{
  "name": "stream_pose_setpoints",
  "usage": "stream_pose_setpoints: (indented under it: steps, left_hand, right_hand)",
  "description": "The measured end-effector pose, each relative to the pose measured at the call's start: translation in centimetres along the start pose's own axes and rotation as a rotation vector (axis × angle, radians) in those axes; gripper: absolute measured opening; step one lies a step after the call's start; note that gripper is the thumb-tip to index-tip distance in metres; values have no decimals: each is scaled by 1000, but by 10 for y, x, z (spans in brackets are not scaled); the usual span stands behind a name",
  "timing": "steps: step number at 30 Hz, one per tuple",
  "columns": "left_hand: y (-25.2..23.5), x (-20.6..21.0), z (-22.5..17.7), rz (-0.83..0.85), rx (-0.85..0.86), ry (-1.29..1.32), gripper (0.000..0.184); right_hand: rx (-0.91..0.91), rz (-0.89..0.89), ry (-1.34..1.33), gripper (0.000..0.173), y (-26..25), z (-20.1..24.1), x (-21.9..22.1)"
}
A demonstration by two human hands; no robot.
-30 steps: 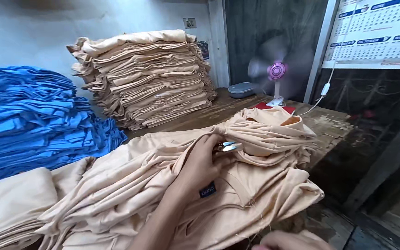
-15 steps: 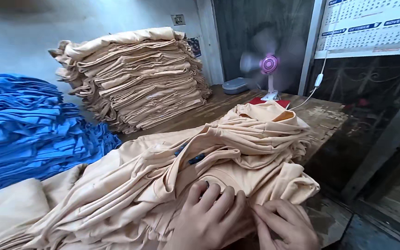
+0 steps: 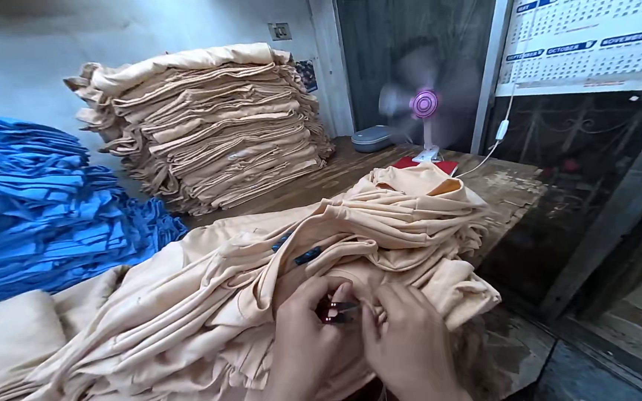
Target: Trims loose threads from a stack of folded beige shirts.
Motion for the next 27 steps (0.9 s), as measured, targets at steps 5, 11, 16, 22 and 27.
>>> stream_pose_setpoints:
  steps: [5,11,16,22,27]
  left_hand:
    - [17,8,-17,128,20,31,15]
    - [15,20,-32,99,-27,-5,46]
    - [15,25,-25,-90,258,-71,19]
    - [45,17,-40,-13,399,-139,8]
    - [45,10,-42,67,363,12,8]
  right_hand:
    - [106,-3,-866,10,-9,-25,-3]
    - [81,76,-1231,10,2,-33,-8]
    - [-76,137,-1171,13,11,-43,-7]
    - [-306,94,-927,43,20,-46,4]
    - [-337,-192,-564,6,23,-35,10]
Point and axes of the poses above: each hand's wrist, its own y-axis away from the middle knuckle, its own x-axis out of the palm, z = x × y, the point moved 2 cm from there along -y, towards the middle knuckle, and after that the axes turned 14 degrees about z, right-handed, at the moved point
